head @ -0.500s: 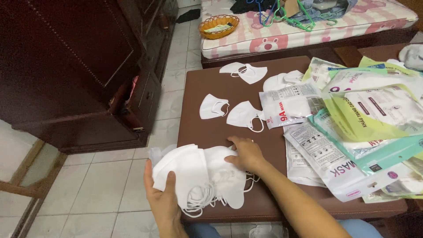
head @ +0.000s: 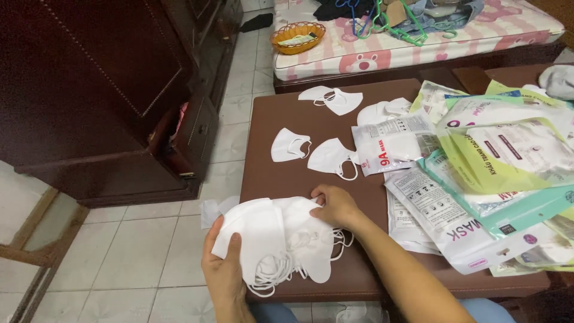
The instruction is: Manually packaging face masks into individual plastic bags and sorting them on a table.
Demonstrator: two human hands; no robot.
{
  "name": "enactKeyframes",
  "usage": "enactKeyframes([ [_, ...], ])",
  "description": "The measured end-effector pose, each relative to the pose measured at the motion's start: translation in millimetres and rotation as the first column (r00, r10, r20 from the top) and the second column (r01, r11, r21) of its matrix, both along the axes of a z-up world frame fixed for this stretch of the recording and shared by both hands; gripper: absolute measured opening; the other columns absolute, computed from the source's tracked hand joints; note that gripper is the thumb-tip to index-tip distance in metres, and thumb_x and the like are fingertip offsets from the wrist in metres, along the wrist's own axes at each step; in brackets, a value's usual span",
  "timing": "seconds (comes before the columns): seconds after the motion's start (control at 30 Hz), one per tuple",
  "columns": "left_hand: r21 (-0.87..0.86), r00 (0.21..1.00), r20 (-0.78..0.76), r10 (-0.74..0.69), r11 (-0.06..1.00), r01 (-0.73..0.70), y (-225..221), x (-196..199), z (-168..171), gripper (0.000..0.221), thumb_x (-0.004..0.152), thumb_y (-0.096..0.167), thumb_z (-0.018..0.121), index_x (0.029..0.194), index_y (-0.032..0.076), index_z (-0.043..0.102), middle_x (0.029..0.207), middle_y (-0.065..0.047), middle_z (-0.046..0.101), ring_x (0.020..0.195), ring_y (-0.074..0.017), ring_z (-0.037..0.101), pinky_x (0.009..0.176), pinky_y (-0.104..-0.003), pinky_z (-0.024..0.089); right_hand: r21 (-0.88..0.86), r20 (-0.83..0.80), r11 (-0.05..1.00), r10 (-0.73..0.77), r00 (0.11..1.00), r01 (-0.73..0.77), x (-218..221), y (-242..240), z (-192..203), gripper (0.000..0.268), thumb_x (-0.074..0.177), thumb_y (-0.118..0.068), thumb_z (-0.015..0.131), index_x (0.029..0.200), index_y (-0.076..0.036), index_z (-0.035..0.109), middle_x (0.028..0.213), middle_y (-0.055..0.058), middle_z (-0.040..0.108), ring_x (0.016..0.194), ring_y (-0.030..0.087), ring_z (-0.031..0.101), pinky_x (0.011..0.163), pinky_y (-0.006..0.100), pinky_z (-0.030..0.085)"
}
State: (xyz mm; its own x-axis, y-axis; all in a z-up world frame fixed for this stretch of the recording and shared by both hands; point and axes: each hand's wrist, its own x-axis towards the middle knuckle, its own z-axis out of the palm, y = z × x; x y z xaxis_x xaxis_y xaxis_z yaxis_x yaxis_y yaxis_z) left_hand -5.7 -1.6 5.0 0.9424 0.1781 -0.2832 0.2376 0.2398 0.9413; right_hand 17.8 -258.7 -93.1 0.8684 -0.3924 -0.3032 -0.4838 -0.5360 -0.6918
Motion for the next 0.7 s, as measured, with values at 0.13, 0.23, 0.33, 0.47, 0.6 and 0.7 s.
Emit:
enactKeyframes([
  [0.13, 0.048, 1.000, 0.030, -0.007, 0.999, 0.005, 7.5, 4.7, -13.6, 0.044, 0.086, 0.011, 0.067, 0.130, 0.014, 0.068, 0.149, -0.007, 0.063, 0.127, -0.0245, 0.064, 0.097, -0.041, 0.059, 0.002, 0.066, 0.998, -0.059, 0.996, 0.059, -3.3, -10.1, -1.5, 0.025, 0.070, -0.024, 0.077, 0.094, -0.026, 0.077, 0.090, -0.011, 0.074, 0.083, 0.009, 0.068, 0.077, 0.027, 0.051],
  [0.23, 0.083, 0.998, 0.057, 0.009, 0.996, -0.014, 12.3, 10.2, -29.2, 0.034, 0.090, 0.008, 0.067, 0.123, 0.011, 0.074, 0.131, -0.009, 0.070, 0.113, -0.0213, 0.067, 0.092, -0.035, 0.058, 0.103, 0.310, 0.988, -0.145, 0.940, 0.118, -6.7, -29.0, -7.0, 0.018, 0.072, -0.024, 0.087, 0.087, -0.024, 0.076, 0.087, -0.009, 0.070, 0.078, 0.007, 0.062, 0.074, 0.025, 0.048],
  [0.33, 0.060, 0.997, 0.072, 0.010, 0.998, -0.015, 10.8, 11.0, -30.0, 0.034, 0.090, 0.007, 0.067, 0.123, 0.010, 0.073, 0.131, -0.011, 0.070, 0.113, -0.0223, 0.067, 0.093, -0.036, 0.058, -0.064, 0.346, 0.984, -0.136, 0.928, 0.168, -18.0, -39.7, 10.6, 0.018, 0.076, -0.027, 0.085, 0.088, -0.023, 0.072, 0.094, -0.005, 0.068, 0.082, 0.013, 0.062, 0.082, 0.028, 0.047],
  [0.47, 0.096, 0.998, 0.043, -0.034, 0.995, 0.030, 6.6, 9.1, -26.0, 0.032, 0.089, 0.011, 0.067, 0.121, 0.011, 0.074, 0.130, -0.011, 0.071, 0.113, -0.0249, 0.069, 0.090, -0.038, 0.059, 0.108, 0.513, 0.987, -0.159, 0.844, 0.121, -27.4, -53.5, 15.6, 0.020, 0.081, -0.020, 0.083, 0.084, -0.020, 0.064, 0.088, -0.004, 0.066, 0.075, 0.011, 0.058, 0.071, 0.026, 0.044],
  [0.6, 0.162, 0.994, 0.051, -0.099, 0.983, 0.089, -1.9, 9.9, -25.5, 0.029, 0.090, 0.012, 0.067, 0.118, 0.011, 0.075, 0.131, -0.007, 0.072, 0.116, -0.0213, 0.068, 0.095, -0.036, 0.058, 0.684, 0.592, 0.691, -0.337, 0.732, -0.235, -46.4, -47.7, 52.5, 0.023, 0.087, -0.006, 0.077, 0.098, -0.013, 0.058, 0.091, 0.011, 0.076, 0.078, 0.019, 0.071, 0.070, 0.030, 0.056],
  [0.7, 0.152, 0.981, 0.102, -0.165, 0.977, 0.148, -8.5, 16.6, -44.4, 0.032, 0.088, 0.013, 0.068, 0.119, 0.011, 0.075, 0.132, -0.010, 0.072, 0.115, -0.0195, 0.068, 0.095, -0.033, 0.056, 0.756, 0.567, 0.576, -0.340, 0.750, -0.310, -47.9, -31.6, 54.2, 0.045, 0.079, -0.001, 0.080, 0.119, -0.009, 0.059, 0.098, 0.014, 0.077, 0.073, 0.022, 0.073, 0.064, 0.036, 0.062],
])
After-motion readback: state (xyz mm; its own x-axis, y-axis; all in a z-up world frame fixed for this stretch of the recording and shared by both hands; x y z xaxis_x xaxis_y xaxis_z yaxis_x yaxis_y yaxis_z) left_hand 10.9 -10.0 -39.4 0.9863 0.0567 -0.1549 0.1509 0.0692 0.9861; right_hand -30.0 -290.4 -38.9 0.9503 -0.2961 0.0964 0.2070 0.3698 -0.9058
